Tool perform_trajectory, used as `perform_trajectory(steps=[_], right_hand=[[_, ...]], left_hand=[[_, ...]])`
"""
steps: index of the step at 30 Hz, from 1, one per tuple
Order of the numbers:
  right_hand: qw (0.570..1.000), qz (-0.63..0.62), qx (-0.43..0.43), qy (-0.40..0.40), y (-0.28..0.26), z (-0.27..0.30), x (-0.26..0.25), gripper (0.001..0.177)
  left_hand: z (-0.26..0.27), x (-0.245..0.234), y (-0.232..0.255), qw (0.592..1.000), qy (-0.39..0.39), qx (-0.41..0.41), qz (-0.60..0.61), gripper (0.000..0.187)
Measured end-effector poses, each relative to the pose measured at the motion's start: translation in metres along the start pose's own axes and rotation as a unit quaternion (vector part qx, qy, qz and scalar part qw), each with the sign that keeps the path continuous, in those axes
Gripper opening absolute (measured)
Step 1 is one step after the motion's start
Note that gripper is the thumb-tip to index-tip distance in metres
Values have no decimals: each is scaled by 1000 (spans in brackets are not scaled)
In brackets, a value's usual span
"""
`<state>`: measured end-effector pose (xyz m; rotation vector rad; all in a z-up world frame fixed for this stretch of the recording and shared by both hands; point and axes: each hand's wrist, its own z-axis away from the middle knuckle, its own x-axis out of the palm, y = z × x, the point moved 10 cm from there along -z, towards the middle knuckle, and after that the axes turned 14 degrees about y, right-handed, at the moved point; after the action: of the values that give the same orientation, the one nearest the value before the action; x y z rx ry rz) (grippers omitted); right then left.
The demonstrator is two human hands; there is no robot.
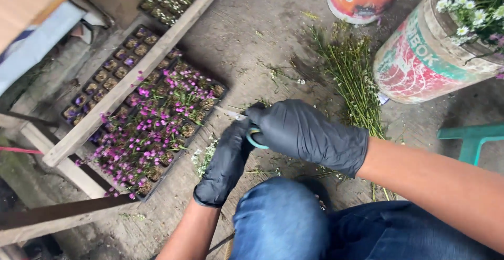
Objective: Trimming and preparing small white flowers using scissors in a nursery setting.
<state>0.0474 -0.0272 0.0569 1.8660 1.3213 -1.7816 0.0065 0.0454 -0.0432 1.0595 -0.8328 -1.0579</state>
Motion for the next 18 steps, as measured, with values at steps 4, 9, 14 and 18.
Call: perform_trajectory(steps=[4, 9, 14, 18], right_hand=[[988, -119, -89, 27, 11, 9, 26, 29], [983, -126, -106, 83, 31, 14, 10, 20], [987, -110, -71, 97, 79, 45, 53, 25], [995, -23, 25, 92, 158, 110, 174, 22]], left_hand=[[-27, -5, -15, 992, 102, -72, -21, 38], [-45, -17, -32, 965, 213, -140, -55, 30], [-71, -54, -65, 953, 293, -79, 1, 19], [-69, -115, -79, 903, 417, -42, 94, 17]])
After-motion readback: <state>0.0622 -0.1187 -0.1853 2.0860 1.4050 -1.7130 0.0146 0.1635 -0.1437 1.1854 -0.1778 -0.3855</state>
